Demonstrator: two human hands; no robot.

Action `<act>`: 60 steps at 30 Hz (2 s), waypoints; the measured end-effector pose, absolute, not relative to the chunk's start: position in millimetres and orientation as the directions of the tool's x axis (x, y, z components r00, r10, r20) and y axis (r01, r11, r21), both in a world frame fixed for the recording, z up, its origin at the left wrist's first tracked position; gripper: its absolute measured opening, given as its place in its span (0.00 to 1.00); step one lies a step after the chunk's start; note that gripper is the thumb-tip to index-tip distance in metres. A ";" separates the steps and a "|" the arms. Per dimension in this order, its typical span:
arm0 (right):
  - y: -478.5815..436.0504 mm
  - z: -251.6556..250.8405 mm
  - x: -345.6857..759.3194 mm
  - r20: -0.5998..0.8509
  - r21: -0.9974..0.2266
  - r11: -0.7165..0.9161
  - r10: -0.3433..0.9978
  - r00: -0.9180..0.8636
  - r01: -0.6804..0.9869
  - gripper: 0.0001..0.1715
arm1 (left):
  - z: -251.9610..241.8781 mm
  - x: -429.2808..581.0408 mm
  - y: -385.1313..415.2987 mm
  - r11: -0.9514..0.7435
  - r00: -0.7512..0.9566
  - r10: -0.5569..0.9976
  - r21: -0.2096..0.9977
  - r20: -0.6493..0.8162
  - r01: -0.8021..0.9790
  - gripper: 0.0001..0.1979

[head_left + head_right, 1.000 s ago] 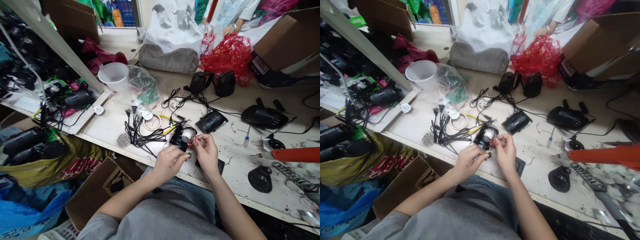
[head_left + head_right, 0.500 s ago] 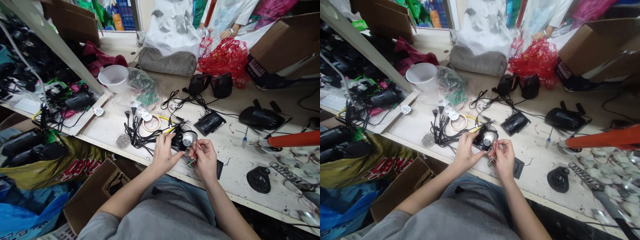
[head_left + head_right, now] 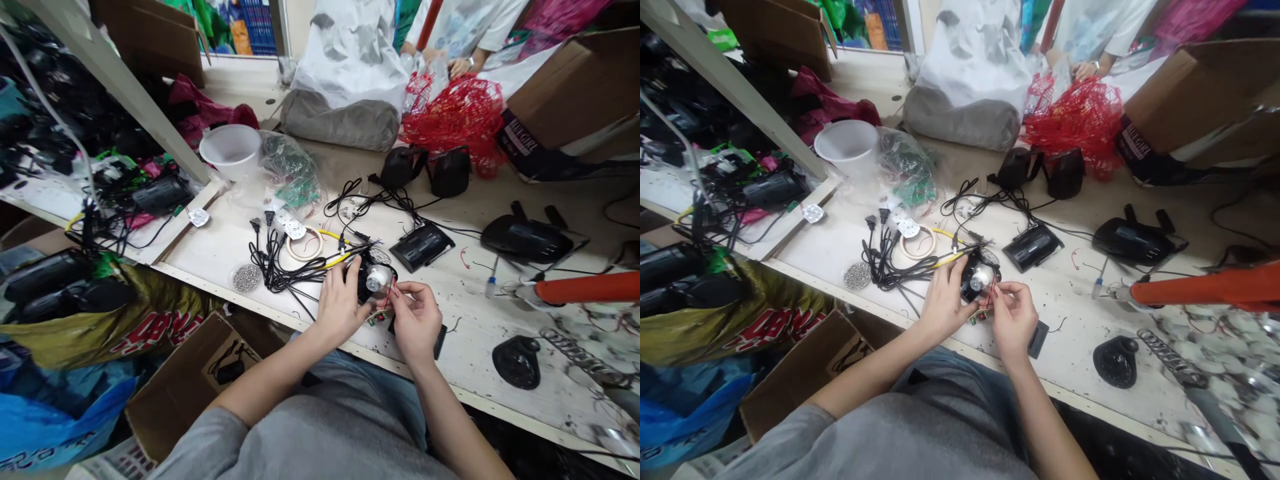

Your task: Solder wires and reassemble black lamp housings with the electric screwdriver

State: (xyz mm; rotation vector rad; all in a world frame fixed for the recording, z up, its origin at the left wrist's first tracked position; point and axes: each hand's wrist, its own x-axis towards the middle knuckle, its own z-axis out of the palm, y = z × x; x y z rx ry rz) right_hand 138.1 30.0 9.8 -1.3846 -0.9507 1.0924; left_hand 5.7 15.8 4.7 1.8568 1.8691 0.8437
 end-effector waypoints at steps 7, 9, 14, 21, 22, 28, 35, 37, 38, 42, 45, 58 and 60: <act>38.1 16.4 139.8 -0.102 -0.995 -0.098 0.955 0.277 -0.028 0.26 | -2.2 -4.2 9.3 -0.244 -0.075 0.907 0.662 0.415 0.709 0.39; 40.9 16.9 139.4 -0.097 -0.995 -0.096 0.963 0.253 -0.014 0.24 | -0.1 -6.2 6.7 -0.274 -0.095 0.877 0.653 0.472 0.706 0.37; 44.5 13.9 137.1 -0.098 -0.995 -0.102 0.977 0.189 0.010 0.22 | 4.6 -8.6 0.4 -0.296 -0.125 0.845 0.648 0.521 0.702 0.35; 42.1 7.2 135.3 -0.108 -0.991 -0.122 0.977 0.184 0.064 0.22 | 2.7 -9.8 -0.9 -0.269 -0.129 0.857 0.648 0.498 0.713 0.38; 41.9 7.0 135.0 -0.106 -0.990 -0.122 0.976 0.190 0.073 0.21 | 2.4 -9.9 -0.7 -0.269 -0.125 0.859 0.644 0.497 0.716 0.38; 40.3 8.1 132.0 -0.103 -0.986 -0.125 0.977 0.189 0.110 0.18 | 1.9 -9.9 0.1 -0.269 -0.103 0.869 0.637 0.484 0.722 0.38; 41.3 6.5 132.8 -0.100 -0.982 -0.124 0.982 0.161 0.144 0.17 | 4.6 -10.1 1.2 -0.266 -0.079 0.886 0.641 0.457 0.719 0.38; 42.0 5.9 133.5 -0.099 -0.981 -0.123 0.983 0.156 0.152 0.17 | 4.9 -11.2 1.9 -0.273 -0.057 0.896 0.645 0.441 0.714 0.40; 42.4 5.6 133.8 -0.100 -0.980 -0.124 0.983 0.156 0.155 0.17 | 4.7 -12.0 2.4 -0.275 -0.045 0.900 0.647 0.433 0.711 0.41; 43.6 4.7 133.9 -0.104 -0.977 -0.130 0.982 0.158 0.167 0.16 | 2.3 -16.0 4.4 -0.272 -0.009 0.917 0.643 0.398 0.716 0.46; 44.5 5.8 134.3 -0.096 -0.975 -0.123 0.984 0.148 0.183 0.15 | 0.9 -17.9 5.6 -0.269 0.004 0.923 0.639 0.384 0.721 0.48; 51.8 11.6 141.2 0.009 -0.957 -0.006 0.999 0.051 0.290 0.12 | 4.1 -19.6 8.3 -0.284 0.013 0.915 0.622 0.403 0.730 0.47; 53.6 11.6 142.5 0.013 -0.958 0.007 1.000 0.018 0.287 0.12 | 3.7 -19.8 8.8 -0.279 0.002 0.912 0.618 0.410 0.735 0.46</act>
